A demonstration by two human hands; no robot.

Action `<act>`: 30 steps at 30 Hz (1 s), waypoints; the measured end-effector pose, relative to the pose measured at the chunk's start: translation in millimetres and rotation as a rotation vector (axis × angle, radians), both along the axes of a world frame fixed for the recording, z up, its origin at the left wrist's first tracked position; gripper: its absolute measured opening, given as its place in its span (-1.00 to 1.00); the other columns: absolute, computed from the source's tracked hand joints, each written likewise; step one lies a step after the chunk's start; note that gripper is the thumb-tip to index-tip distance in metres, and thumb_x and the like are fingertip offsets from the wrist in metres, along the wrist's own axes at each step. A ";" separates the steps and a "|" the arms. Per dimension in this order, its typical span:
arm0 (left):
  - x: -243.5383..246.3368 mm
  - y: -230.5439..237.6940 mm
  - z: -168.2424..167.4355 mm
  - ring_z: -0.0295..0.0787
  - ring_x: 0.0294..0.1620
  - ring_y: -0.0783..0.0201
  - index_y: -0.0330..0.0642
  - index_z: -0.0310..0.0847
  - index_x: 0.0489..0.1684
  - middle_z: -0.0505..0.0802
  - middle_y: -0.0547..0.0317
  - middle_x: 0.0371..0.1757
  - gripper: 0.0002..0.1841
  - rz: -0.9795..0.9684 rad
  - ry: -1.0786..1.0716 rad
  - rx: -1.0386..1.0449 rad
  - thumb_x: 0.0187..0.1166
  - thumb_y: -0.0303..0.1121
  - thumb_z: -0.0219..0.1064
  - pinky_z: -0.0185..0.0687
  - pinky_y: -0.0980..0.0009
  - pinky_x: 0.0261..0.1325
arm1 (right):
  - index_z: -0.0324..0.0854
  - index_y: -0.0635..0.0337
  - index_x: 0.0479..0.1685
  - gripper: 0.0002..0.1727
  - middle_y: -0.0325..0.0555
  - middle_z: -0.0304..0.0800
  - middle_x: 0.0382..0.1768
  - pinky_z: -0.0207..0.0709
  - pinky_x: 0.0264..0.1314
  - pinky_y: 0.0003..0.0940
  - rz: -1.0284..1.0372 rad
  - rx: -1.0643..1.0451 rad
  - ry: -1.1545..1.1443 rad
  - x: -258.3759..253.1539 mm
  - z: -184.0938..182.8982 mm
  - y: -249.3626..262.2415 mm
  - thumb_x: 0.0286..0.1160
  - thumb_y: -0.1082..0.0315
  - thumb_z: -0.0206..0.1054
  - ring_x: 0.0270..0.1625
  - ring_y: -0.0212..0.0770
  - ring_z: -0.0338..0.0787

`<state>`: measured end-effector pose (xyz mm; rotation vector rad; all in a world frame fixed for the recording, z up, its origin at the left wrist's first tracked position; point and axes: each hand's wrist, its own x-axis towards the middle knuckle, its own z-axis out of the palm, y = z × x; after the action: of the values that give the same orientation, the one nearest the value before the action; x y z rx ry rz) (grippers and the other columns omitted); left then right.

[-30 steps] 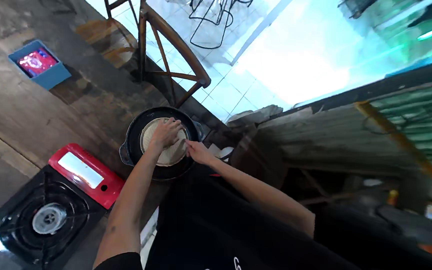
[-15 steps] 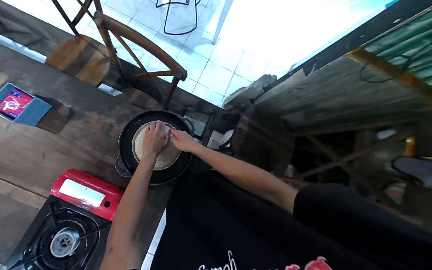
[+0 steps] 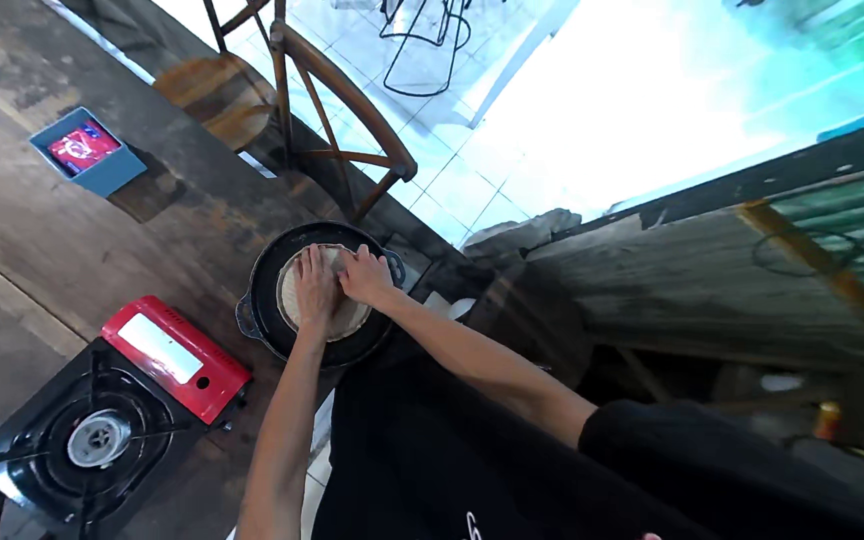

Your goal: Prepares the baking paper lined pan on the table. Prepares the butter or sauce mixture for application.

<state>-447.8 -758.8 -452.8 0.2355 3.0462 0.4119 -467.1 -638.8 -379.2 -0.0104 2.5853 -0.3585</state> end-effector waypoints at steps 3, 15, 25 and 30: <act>5.3 1.9 4.6 0.24 0.77 -0.23 -0.39 0.35 0.65 0.36 -0.32 0.74 -0.28 0.105 -0.019 0.021 0.64 -0.01 0.25 0.15 -0.17 0.73 | 0.47 0.04 0.67 -0.41 0.40 0.27 0.63 0.43 0.43 0.30 0.060 0.015 -0.009 -8.6 1.3 4.9 0.78 -0.04 0.10 0.43 0.33 0.57; -12.8 9.6 29.2 0.13 0.82 -0.25 -0.22 0.29 0.75 0.34 -0.15 0.79 -0.11 0.137 -0.220 -0.123 0.53 0.23 0.31 -0.08 -0.45 0.69 | 0.64 0.24 0.40 -0.55 0.37 0.37 0.49 0.54 0.30 0.22 0.464 -0.009 -0.047 -47.0 -3.0 21.6 0.71 0.16 0.23 0.34 0.30 0.62; 0.8 51.7 23.3 0.29 0.77 -0.10 -0.33 0.46 0.56 0.46 -0.20 0.71 -0.26 0.674 -0.052 0.218 0.52 0.02 0.47 0.05 -0.10 0.84 | 0.48 0.04 0.68 -0.49 0.43 0.39 0.53 0.66 0.28 0.12 0.657 -0.216 -0.119 -87.2 -9.2 56.5 0.80 0.19 0.06 0.17 0.29 0.76; 36.1 107.3 60.1 0.25 0.80 -0.04 -0.23 0.45 0.63 0.39 -0.12 0.77 -0.37 1.102 -0.090 0.287 0.64 -0.05 0.32 0.19 0.03 0.81 | 0.47 0.08 0.68 -0.48 0.48 0.41 0.53 0.73 0.14 0.20 0.757 -0.273 -0.033 -97.4 -8.1 62.4 0.77 0.22 0.08 0.10 0.36 0.81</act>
<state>-411.7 -651.5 -392.7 -1.4339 2.6974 0.8395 -564.5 -576.4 -387.3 -1.0284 2.2668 -0.4028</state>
